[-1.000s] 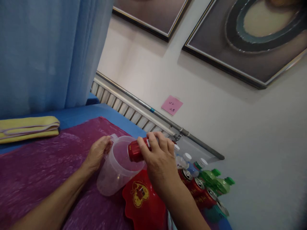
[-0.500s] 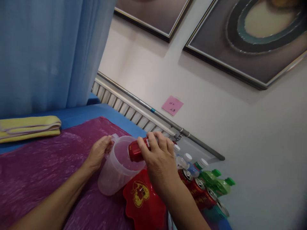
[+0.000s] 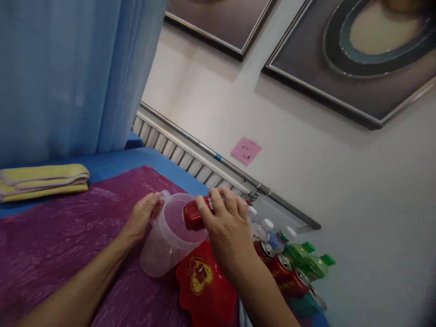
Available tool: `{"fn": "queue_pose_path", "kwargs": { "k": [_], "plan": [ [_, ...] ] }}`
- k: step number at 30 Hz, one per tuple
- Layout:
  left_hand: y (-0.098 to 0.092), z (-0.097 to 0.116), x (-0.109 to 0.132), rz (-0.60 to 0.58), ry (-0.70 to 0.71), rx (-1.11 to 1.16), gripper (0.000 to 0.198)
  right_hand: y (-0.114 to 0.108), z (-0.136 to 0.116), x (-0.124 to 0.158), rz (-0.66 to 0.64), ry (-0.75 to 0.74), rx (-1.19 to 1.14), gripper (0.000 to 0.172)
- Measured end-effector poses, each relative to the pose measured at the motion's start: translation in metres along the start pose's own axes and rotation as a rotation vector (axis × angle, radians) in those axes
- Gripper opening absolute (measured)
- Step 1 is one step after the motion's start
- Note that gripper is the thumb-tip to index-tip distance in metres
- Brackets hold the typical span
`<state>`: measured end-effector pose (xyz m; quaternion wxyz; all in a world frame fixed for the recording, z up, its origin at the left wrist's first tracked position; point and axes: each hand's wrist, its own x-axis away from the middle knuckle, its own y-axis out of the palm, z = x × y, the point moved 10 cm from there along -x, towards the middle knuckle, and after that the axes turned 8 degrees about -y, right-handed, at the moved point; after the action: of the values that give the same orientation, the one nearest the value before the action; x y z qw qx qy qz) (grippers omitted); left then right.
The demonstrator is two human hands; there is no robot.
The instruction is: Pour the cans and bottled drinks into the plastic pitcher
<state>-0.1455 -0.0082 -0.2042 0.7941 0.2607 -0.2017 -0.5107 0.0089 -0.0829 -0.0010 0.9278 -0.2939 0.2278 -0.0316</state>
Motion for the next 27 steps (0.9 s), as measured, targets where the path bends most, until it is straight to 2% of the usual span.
{"fn": "queue_pose_path", "kwargs": {
  "k": [11,27],
  "plan": [
    [0.0017,0.0019,0.002,0.005,0.006,-0.002,0.044,0.0005,-0.0011,-0.0001,0.008,-0.009,-0.038,0.03],
    [-0.0006,0.0027,0.0012,0.003,0.026,-0.025,0.043,-0.003,-0.0016,-0.0018,0.038,-0.011,-0.012,0.023]
  ]
}}
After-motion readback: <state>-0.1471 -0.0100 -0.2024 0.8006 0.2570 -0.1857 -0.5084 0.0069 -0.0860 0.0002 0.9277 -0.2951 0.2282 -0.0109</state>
